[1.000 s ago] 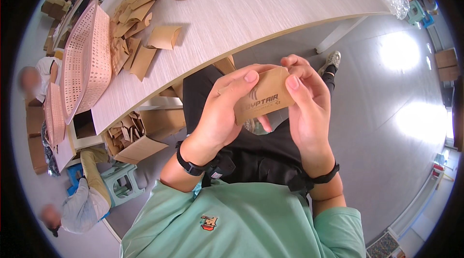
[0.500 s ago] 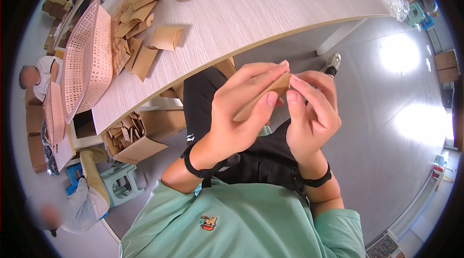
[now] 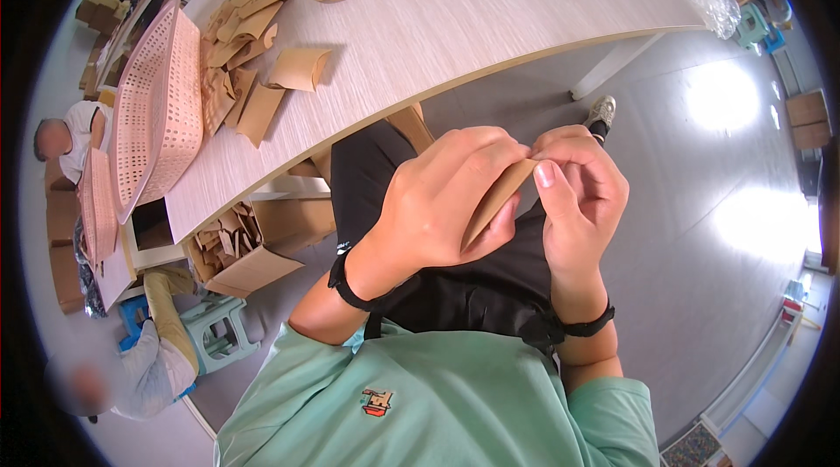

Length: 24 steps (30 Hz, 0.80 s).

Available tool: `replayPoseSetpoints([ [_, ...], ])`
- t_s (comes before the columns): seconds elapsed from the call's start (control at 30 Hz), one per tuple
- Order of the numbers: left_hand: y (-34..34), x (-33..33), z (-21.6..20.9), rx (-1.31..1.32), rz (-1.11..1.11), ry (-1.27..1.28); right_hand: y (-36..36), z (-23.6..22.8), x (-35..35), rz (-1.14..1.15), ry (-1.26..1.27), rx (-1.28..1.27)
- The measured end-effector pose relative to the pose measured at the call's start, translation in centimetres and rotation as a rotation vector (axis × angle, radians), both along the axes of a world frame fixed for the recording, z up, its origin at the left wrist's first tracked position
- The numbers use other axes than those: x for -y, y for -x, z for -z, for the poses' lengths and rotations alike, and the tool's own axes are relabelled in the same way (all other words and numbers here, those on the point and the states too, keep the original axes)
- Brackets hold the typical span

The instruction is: The recorder is assembling small brown cardboard boxes and placing small blue plastic components inside them as part of a manual assembly line process.

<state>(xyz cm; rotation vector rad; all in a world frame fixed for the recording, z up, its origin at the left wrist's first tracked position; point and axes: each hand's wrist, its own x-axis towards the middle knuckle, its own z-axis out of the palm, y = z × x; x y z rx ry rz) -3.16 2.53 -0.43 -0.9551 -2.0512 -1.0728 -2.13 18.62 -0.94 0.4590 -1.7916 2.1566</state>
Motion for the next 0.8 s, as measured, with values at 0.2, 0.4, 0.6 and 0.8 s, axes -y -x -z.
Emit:
replayPoseSetpoints([
  [0.2,-0.1,0.2,-0.4,0.142,0.046,-0.058,0.4,0.1,0.3,0.119,-0.202,-0.164],
  [0.4,-1.1,1.1,-1.4,0.838,0.209,-0.509,1.3,0.5,0.5,0.281,-0.553,-0.452],
  [0.6,-0.9,2.9,-3.6,1.097,0.301,-0.694,1.9,1.4,-0.5,0.219,-0.807,-0.607],
  [0.8,-0.2,2.8,-2.9,1.396,0.342,-0.285,0.6,0.5,-1.8,0.097,-0.468,-0.261],
])
